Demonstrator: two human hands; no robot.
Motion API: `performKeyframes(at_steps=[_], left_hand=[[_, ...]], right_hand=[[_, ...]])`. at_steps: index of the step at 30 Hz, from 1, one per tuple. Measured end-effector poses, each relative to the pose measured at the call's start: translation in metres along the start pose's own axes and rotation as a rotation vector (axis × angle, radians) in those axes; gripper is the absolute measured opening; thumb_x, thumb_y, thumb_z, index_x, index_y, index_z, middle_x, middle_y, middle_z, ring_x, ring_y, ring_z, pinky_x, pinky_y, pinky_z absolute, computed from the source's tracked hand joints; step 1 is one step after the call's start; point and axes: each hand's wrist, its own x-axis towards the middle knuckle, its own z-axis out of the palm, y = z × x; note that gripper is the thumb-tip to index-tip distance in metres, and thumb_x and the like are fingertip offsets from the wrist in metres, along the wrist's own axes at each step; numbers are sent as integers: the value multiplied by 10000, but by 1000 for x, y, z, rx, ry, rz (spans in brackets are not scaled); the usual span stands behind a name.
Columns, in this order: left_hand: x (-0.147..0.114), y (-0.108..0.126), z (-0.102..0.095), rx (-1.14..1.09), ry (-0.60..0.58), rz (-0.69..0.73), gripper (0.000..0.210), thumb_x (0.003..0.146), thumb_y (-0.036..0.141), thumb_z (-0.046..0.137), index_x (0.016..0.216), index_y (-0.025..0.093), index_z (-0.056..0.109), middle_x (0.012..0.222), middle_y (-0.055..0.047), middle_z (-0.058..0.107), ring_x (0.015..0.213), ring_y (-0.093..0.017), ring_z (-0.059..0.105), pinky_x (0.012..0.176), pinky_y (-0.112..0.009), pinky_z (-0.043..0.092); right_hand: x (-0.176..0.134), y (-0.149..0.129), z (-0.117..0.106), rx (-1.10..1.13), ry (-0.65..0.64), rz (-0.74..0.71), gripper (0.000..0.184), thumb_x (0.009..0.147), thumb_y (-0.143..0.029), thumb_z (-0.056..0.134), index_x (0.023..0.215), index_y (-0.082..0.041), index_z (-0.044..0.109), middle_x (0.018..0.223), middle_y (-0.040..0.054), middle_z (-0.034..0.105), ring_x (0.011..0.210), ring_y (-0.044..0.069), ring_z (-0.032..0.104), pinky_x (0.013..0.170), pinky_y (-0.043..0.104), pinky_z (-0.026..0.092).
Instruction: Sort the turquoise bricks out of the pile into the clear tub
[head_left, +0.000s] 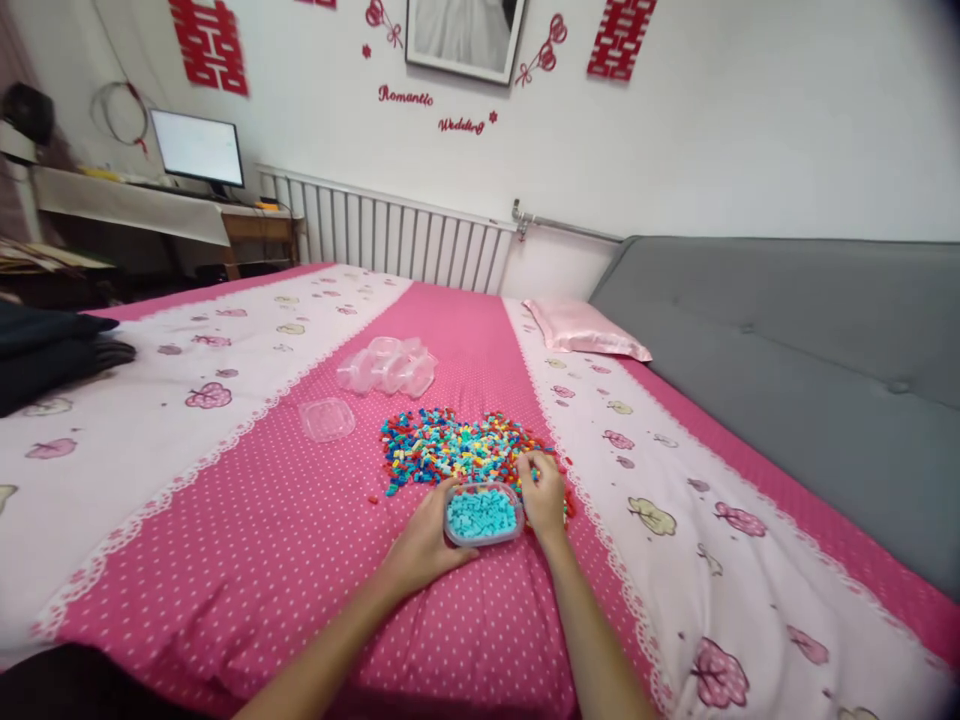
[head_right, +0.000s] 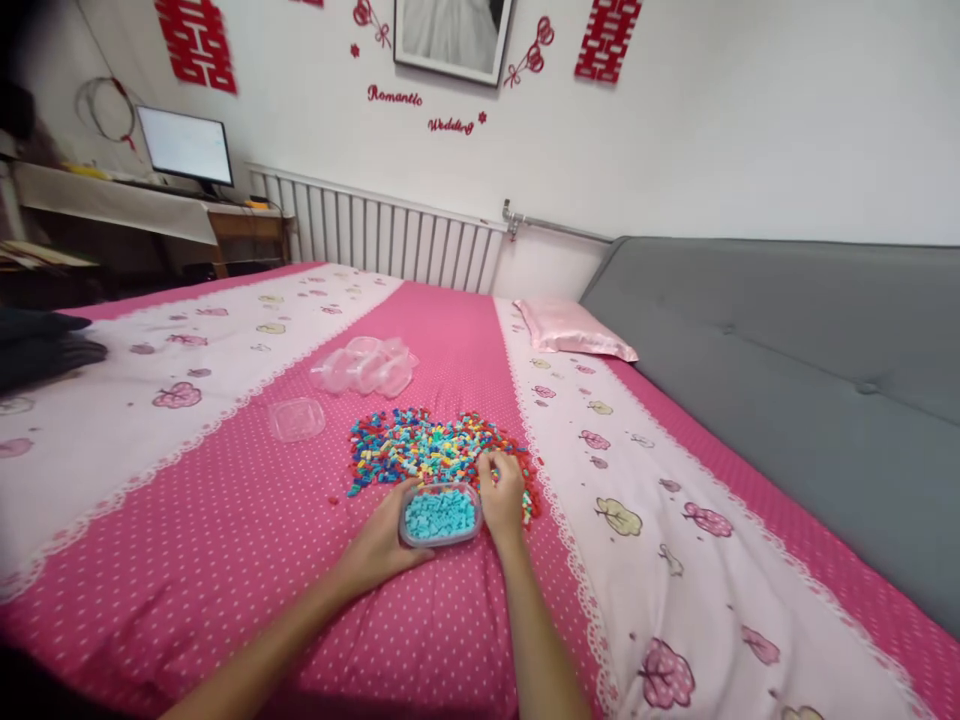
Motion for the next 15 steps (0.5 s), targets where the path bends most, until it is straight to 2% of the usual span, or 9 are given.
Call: performKeyframes(at_steps=[4, 10, 13, 15], left_hand=[[-3, 1, -3, 4, 3, 4, 907, 720, 280, 831, 1466, 180, 324, 1470, -158, 483, 1373, -321, 483, 1154, -482, 403], [-2, -5, 0, 7, -6, -28, 905, 711, 334, 839, 1451, 185, 340, 1444, -170, 505, 1349, -339, 504, 1143, -506, 409], [-2, -5, 2, 14, -5, -42, 855, 730, 302, 809, 1445, 189, 354, 1438, -170, 509, 1346, -341, 509, 1131, -503, 425], [-3, -6, 3, 11, 0, -58, 847, 729, 293, 805, 1447, 208, 364, 1439, -157, 518, 1344, -345, 513, 1129, -504, 429]], right_hand=[[-17, 9, 5, 7, 9, 8, 344, 985, -360, 631, 1273, -173, 606, 1266, 93, 637, 1061, 230, 663, 894, 441, 577], [-32, 17, 5, 59, 94, 33, 341, 983, -365, 635, 1259, -166, 607, 1228, 86, 649, 1012, 214, 673, 857, 416, 587], [-32, 12, 5, 72, 125, 2, 255, 1004, -388, 590, 1053, -148, 659, 982, 36, 679, 832, 164, 662, 757, 344, 568], [-29, 7, 4, 74, 158, -7, 361, 1041, -384, 476, 802, -166, 635, 747, 2, 616, 712, 157, 604, 682, 306, 513]])
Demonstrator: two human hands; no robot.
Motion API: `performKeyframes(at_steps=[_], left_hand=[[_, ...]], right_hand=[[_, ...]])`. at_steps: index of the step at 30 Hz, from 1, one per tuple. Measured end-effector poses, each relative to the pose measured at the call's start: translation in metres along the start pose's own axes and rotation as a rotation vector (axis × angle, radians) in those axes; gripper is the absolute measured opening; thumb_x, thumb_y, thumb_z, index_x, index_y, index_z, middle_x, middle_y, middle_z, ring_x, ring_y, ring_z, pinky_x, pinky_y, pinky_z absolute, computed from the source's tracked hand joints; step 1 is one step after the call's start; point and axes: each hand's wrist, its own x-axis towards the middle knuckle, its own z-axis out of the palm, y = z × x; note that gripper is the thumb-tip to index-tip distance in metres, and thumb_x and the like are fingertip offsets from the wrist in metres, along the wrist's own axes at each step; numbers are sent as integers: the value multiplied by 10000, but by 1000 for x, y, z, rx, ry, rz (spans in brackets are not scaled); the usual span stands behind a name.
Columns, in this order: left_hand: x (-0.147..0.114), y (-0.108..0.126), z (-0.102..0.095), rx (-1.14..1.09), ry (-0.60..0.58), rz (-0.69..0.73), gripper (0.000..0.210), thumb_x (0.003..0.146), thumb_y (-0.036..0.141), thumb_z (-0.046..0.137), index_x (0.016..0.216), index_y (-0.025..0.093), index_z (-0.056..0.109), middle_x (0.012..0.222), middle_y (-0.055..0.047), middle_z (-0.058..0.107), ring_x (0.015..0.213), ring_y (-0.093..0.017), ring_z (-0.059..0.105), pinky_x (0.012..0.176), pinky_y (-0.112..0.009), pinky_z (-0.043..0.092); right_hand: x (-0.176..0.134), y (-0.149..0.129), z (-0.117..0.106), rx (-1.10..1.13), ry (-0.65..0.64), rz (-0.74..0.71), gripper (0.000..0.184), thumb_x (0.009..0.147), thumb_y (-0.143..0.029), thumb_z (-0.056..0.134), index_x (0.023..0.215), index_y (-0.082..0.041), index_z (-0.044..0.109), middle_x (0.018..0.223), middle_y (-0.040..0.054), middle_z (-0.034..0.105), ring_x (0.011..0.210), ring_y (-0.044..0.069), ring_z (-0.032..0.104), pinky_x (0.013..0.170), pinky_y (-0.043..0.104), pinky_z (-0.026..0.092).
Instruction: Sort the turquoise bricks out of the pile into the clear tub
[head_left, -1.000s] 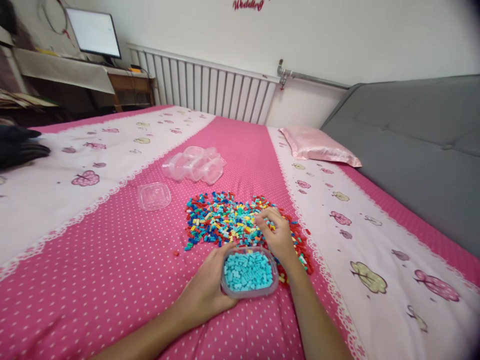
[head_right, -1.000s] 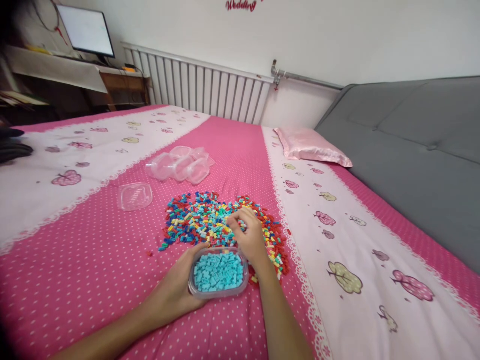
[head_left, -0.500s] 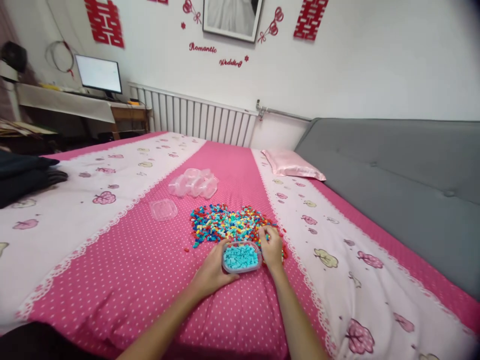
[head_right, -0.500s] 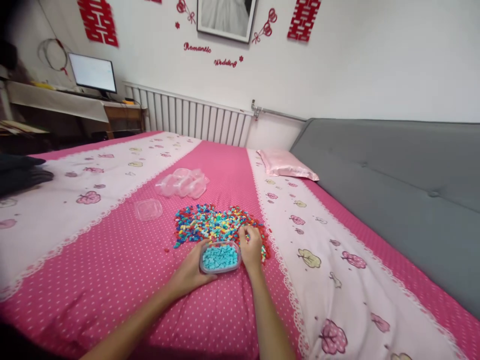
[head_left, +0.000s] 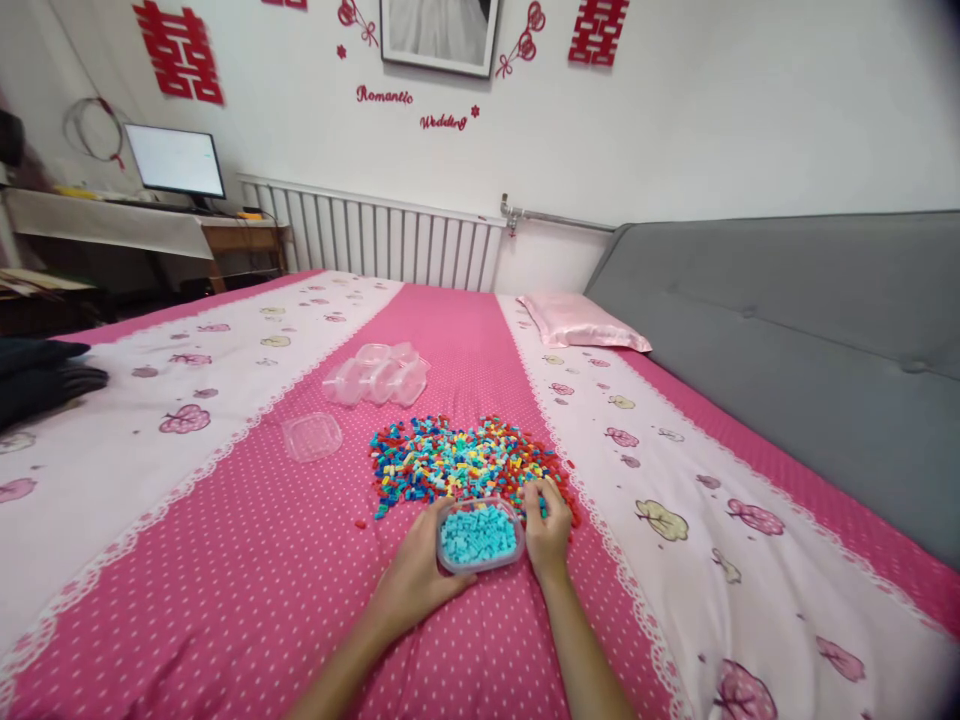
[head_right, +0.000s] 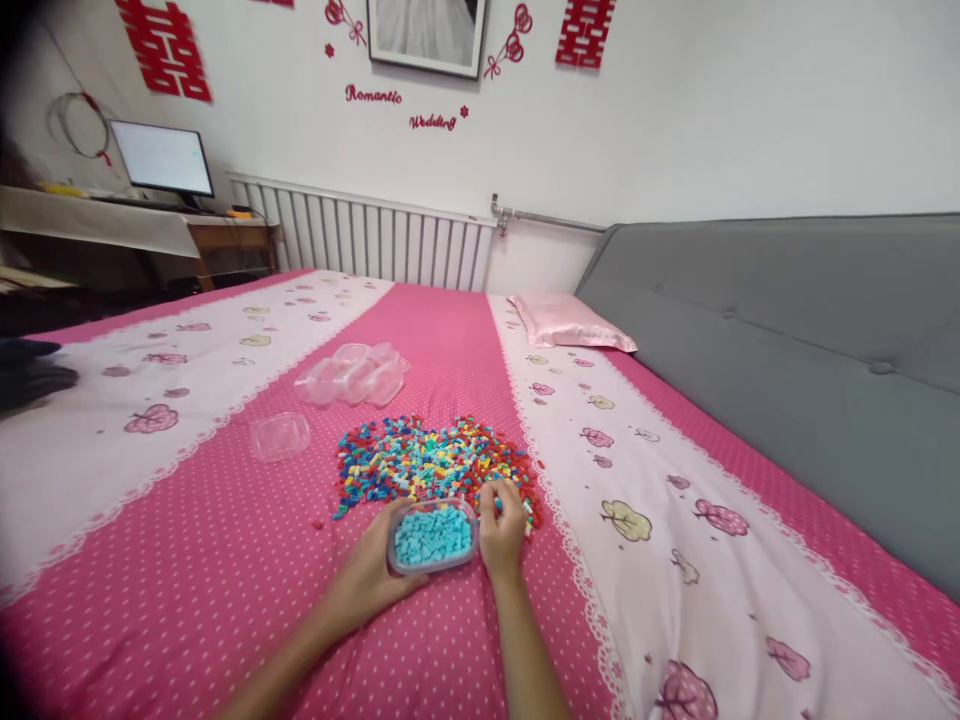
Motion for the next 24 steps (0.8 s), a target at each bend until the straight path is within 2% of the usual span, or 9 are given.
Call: performKeyframes(at_steps=[6, 12, 16, 20, 24], left_hand=[[-5, 2, 7, -90, 3, -75, 749, 796, 297, 771, 1439, 293, 389, 1427, -95, 548, 1300, -301, 560, 1089, -441, 483], [-2, 17, 1, -78, -23, -115, 752, 782, 263, 766, 1434, 264, 391, 1406, -110, 551, 1275, -314, 564, 1069, -461, 482], [-3, 16, 1, -96, -15, -117, 732, 805, 272, 754, 1435, 289, 383, 1397, -93, 565, 1260, -299, 581, 1043, -434, 506], [-4, 12, 2, -79, 0, -54, 786, 762, 266, 785, 1436, 256, 381, 1411, -113, 554, 1281, -314, 565, 1076, -446, 484], [-3, 16, -4, -52, -2, -59, 781, 766, 335, 796, 1423, 237, 385, 1382, -123, 573, 1266, -314, 571, 1059, -453, 492]], right_hand=[[-4, -4, -9, -33, 73, 57, 286, 1012, -315, 502, 768, -197, 595, 739, 4, 577, 714, 174, 566, 663, 293, 448], [-9, -1, -13, -120, 194, 138, 295, 1018, -347, 463, 770, -213, 549, 754, 13, 551, 703, 186, 549, 646, 305, 429], [-9, -3, -14, -127, 185, 94, 255, 1005, -309, 498, 780, -211, 568, 715, 2, 545, 668, 178, 541, 628, 294, 418], [-8, -6, -16, -133, 211, 35, 251, 994, -306, 508, 769, -213, 570, 739, 25, 588, 720, 196, 555, 678, 310, 421], [-9, -8, -15, -133, 187, 56, 270, 992, -333, 496, 759, -217, 566, 724, 25, 580, 715, 205, 551, 699, 323, 418]])
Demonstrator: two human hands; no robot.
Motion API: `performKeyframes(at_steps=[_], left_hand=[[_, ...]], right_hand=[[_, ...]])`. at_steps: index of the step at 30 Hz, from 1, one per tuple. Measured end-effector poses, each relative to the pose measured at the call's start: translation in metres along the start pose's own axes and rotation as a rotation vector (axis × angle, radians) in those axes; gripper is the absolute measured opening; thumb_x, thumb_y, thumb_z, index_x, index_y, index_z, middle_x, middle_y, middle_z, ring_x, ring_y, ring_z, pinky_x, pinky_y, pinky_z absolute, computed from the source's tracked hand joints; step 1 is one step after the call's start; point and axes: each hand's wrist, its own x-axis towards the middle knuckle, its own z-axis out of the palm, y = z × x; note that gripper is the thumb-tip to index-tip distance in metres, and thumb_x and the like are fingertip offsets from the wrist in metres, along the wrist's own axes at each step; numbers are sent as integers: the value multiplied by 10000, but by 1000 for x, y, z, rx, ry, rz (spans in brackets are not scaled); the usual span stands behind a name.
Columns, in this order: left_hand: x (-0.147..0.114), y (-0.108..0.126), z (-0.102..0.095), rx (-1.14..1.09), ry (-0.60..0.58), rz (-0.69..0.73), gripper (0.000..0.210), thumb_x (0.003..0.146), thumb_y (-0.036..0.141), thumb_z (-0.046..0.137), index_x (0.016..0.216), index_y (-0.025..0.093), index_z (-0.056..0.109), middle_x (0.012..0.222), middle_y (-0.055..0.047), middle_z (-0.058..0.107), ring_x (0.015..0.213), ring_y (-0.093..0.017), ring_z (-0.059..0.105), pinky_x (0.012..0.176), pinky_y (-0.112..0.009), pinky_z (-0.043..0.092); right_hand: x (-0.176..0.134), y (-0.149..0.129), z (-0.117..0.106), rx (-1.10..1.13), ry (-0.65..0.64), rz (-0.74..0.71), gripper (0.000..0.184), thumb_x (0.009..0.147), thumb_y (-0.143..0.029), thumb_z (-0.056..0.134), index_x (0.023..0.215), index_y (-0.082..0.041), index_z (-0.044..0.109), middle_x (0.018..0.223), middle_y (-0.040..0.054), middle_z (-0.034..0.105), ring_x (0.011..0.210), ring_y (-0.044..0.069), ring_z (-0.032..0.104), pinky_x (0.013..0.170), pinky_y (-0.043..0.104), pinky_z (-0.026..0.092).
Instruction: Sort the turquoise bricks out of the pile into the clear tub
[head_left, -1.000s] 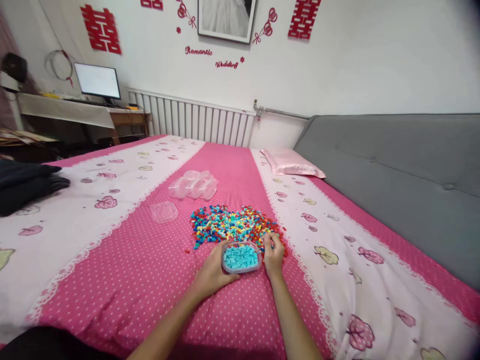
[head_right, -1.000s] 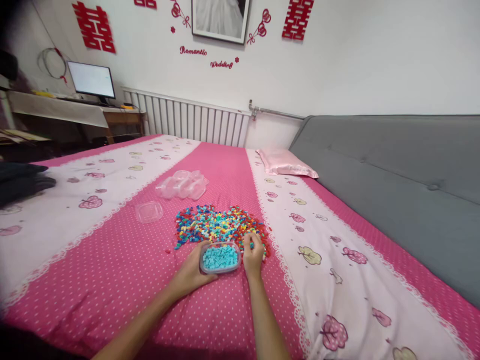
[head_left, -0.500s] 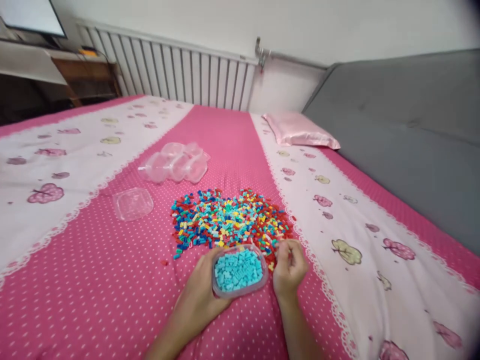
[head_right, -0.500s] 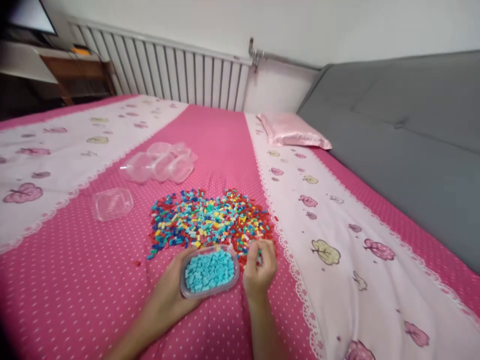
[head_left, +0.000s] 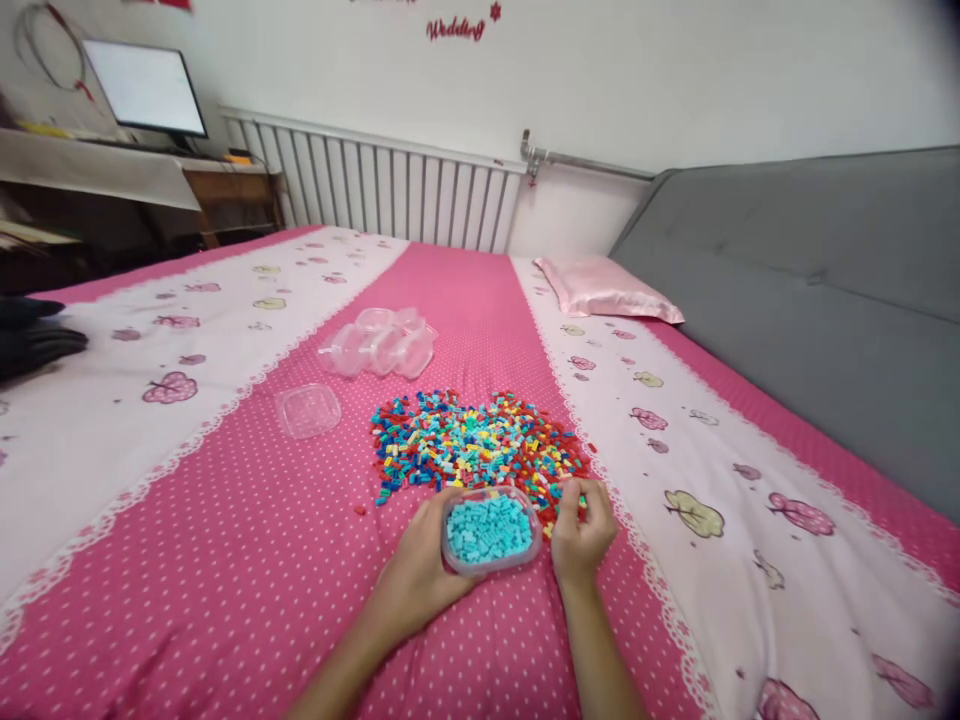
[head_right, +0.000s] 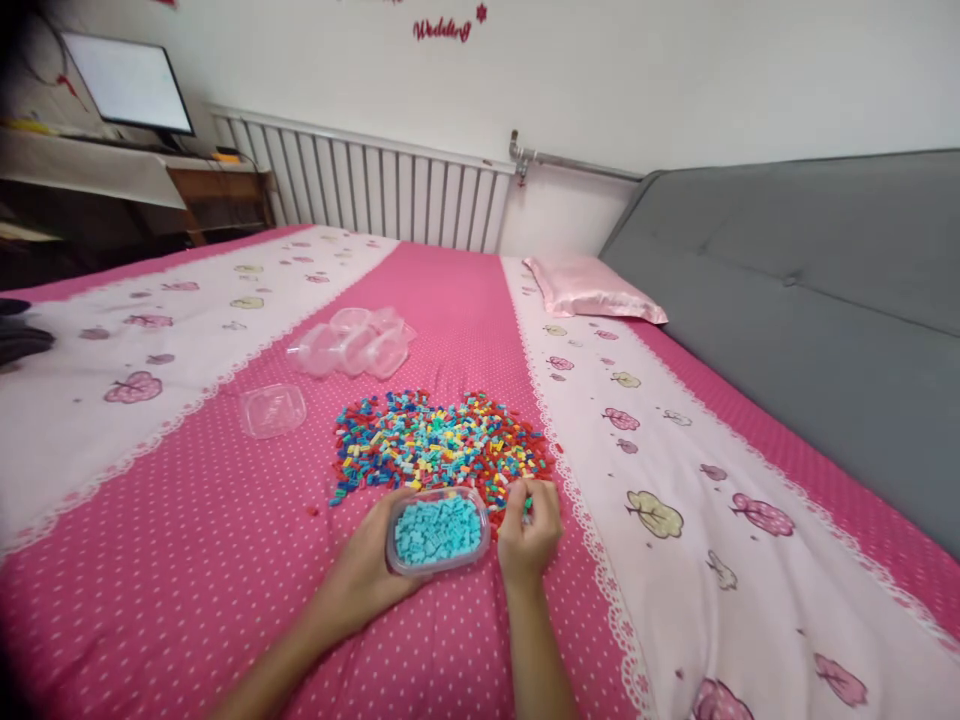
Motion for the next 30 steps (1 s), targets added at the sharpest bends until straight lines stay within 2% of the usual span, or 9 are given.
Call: performKeyframes(at_steps=[5, 13, 17, 20, 21, 23, 25, 27, 30], left_hand=[[1, 0, -3, -48, 12, 13, 771, 746, 296, 802, 1411, 234, 417, 1383, -130, 574, 1270, -319, 577, 1065, -464, 491], [1, -15, -1, -110, 40, -25, 785, 747, 321, 793, 1431, 223, 421, 1415, -154, 546, 1302, -340, 562, 1093, -490, 478], [-10, -21, -6, -52, 57, -51, 933, 705, 362, 847, 1499, 269, 367, 1479, -157, 493, 1358, -370, 505, 1129, -529, 439], [-8, -16, -37, 33, 76, -54, 1310, 405, 430, 993, 1536, 315, 342, 1465, -143, 500, 1315, -424, 512, 1102, -557, 445], [1, -11, -54, 41, 90, -55, 1259, 454, 486, 971, 1532, 314, 345, 1439, -136, 518, 1276, -397, 543, 1070, -521, 472], [33, -1, -88, 23, 135, -46, 850, 711, 577, 803, 1424, 265, 463, 1211, -102, 622, 1062, -293, 629, 890, -401, 542], [81, 8, -112, 18, 74, -35, 448, 898, 572, 596, 1136, 193, 601, 913, -37, 626, 806, -192, 601, 710, -293, 501], [131, 13, -118, -17, -61, 6, 399, 929, 553, 552, 902, 159, 609, 756, 5, 570, 680, -141, 526, 618, -241, 424], [175, 7, -96, 25, -279, 71, 380, 936, 497, 573, 811, 142, 630, 651, 34, 531, 612, -112, 474, 581, -218, 355]], right_hand=[[13, -5, 3, 14, -140, 49, 328, 1004, -396, 440, 773, -213, 583, 765, 47, 607, 776, 225, 570, 750, 350, 440], [102, -4, 59, 173, -938, 63, 231, 973, -375, 642, 972, -148, 687, 918, 22, 717, 810, 159, 690, 777, 343, 573], [111, -7, 76, 205, -1038, 52, 190, 952, -308, 649, 917, -139, 729, 869, 39, 737, 785, 165, 688, 742, 317, 554], [102, -6, 69, 227, -1067, 40, 160, 920, -218, 624, 917, -155, 771, 908, 57, 762, 822, 179, 693, 763, 302, 528], [99, -5, 66, 229, -1088, 37, 147, 903, -189, 634, 906, -162, 779, 918, 54, 763, 840, 180, 693, 771, 296, 521], [96, -2, 61, 214, -1123, 40, 136, 876, -147, 653, 884, -171, 787, 887, 42, 754, 820, 177, 684, 745, 281, 506], [95, 0, 59, 178, -1142, 52, 137, 864, -116, 667, 883, -172, 790, 834, 30, 732, 762, 167, 661, 703, 270, 486], [95, 2, 59, 135, -1158, 58, 148, 852, -84, 685, 890, -179, 791, 803, 15, 704, 715, 157, 631, 680, 266, 468], [95, 2, 58, 73, -1198, 39, 174, 806, -61, 755, 867, -219, 796, 844, 4, 679, 825, 176, 620, 791, 301, 464]])
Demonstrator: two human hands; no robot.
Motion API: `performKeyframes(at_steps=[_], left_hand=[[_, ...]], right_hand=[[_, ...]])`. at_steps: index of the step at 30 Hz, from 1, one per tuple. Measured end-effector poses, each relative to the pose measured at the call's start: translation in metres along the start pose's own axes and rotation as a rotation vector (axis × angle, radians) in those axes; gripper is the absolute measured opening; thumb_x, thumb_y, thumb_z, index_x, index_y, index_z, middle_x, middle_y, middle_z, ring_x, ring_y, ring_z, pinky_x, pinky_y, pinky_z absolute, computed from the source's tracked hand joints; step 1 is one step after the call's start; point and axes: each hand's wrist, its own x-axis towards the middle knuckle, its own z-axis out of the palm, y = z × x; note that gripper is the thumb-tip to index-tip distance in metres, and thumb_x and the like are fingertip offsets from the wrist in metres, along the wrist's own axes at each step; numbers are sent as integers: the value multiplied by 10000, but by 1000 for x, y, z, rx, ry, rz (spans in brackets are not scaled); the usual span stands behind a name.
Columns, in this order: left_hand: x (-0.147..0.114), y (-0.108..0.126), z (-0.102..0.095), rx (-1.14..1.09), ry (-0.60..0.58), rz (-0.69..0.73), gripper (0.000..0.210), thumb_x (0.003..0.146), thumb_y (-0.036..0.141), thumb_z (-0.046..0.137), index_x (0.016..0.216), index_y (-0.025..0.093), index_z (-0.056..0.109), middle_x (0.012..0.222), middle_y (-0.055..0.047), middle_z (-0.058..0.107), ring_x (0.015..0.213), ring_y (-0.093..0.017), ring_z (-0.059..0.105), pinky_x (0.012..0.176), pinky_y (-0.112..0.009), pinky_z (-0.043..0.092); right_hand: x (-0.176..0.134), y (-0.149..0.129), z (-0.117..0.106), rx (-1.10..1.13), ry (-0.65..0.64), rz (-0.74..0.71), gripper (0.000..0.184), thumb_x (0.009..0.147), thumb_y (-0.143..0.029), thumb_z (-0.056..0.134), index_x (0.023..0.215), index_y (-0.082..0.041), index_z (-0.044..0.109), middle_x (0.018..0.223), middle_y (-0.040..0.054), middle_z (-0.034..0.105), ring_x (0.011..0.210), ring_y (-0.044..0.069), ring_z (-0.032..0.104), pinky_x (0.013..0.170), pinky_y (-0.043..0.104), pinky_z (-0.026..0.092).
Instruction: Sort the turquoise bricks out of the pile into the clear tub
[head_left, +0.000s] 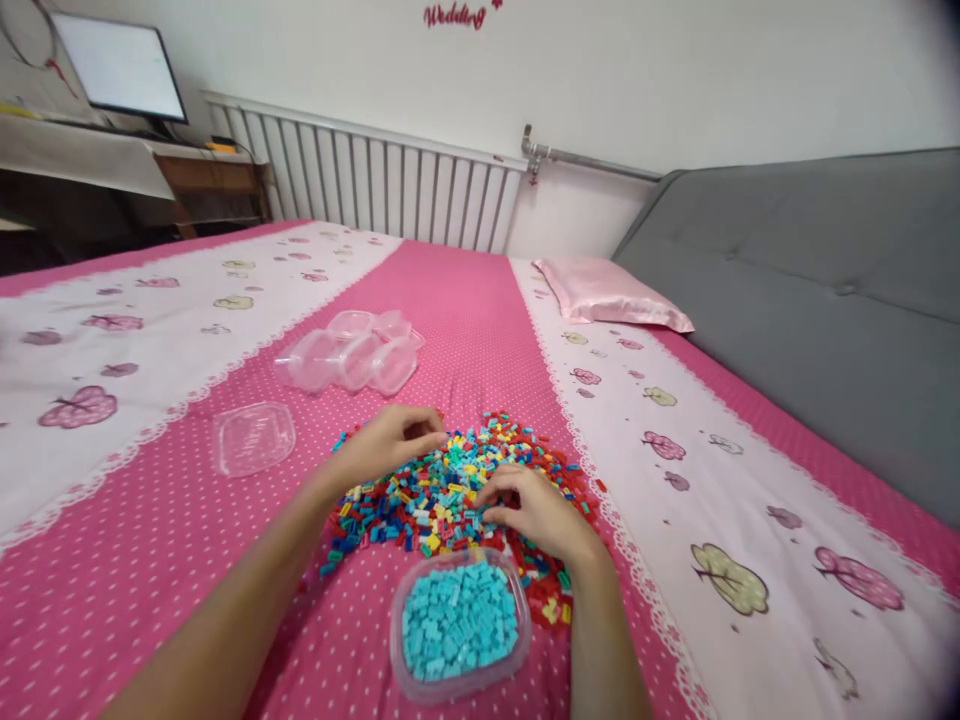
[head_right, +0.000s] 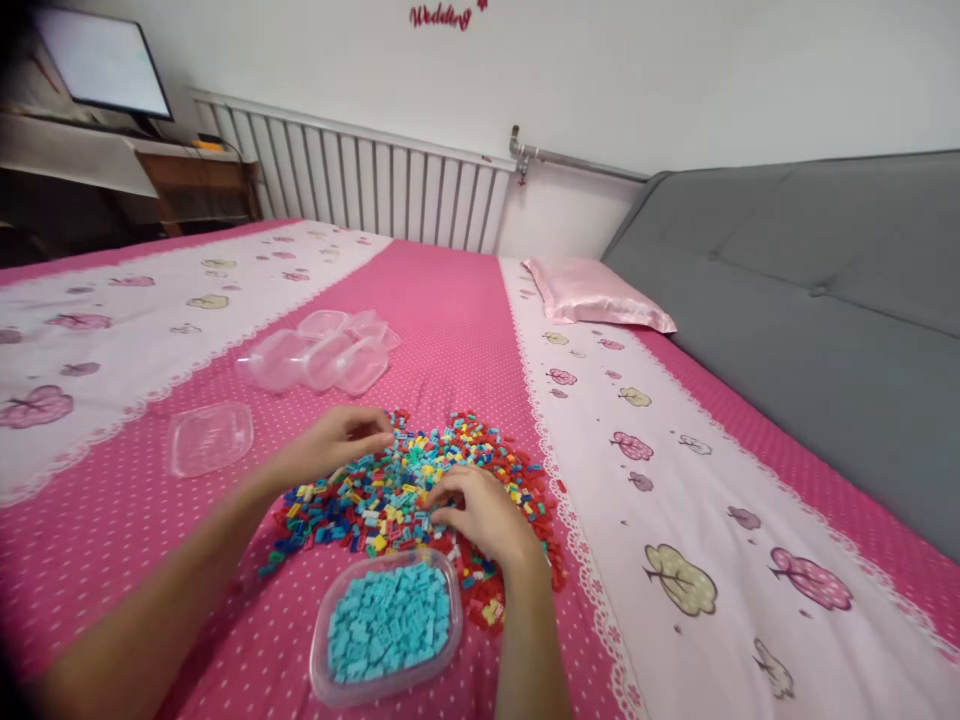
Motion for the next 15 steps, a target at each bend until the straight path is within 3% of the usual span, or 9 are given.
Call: performKeyframes(at_steps=[2, 5, 8, 11, 13, 15], left_hand=[[8, -9, 18, 44, -2, 31, 331, 955, 434, 564, 842, 139, 664, 689, 18, 589, 634, -112, 505, 601, -216, 364], [-1, -20, 38, 79, 6, 54, 314, 972, 383, 549, 819, 143, 681, 686, 9, 608, 622, -108, 511, 590, -210, 354], [-10, -23, 41, 23, 16, 40, 311, 971, 383, 543, 827, 149, 688, 690, 8, 630, 621, -111, 531, 592, -205, 371], [-12, -18, 37, 7, 32, 23, 313, 968, 386, 544, 813, 153, 685, 695, 6, 640, 628, -116, 546, 598, -208, 383], [-15, -12, 34, -24, -44, 23, 321, 969, 393, 547, 813, 155, 696, 712, -1, 661, 644, -119, 569, 607, -207, 394], [-19, -5, 29, -81, -204, -14, 337, 953, 427, 573, 801, 157, 706, 675, 5, 651, 612, -115, 558, 569, -202, 377]], right_hand=[[-1, -1, 2, -43, -18, 17, 183, 785, -80, 800, 846, -253, 797, 915, 11, 662, 966, 212, 589, 908, 358, 429], [-3, -3, 6, -138, -50, 61, 192, 781, -119, 830, 858, -291, 797, 986, 18, 602, 1027, 236, 537, 946, 404, 396], [-4, -5, 7, -195, -68, 71, 136, 776, -178, 852, 835, -282, 788, 991, 26, 572, 1029, 244, 524, 941, 417, 399], [-5, -7, 1, -102, -41, 23, 53, 837, -227, 806, 809, -252, 768, 968, 30, 593, 1012, 229, 555, 924, 397, 424], [-9, -11, -6, 33, 16, -26, 90, 889, -278, 755, 812, -233, 745, 940, 26, 652, 982, 211, 597, 912, 381, 445], [-14, -17, -13, 200, 9, -78, 164, 914, -354, 724, 814, -224, 727, 916, 20, 724, 945, 197, 647, 907, 374, 468]])
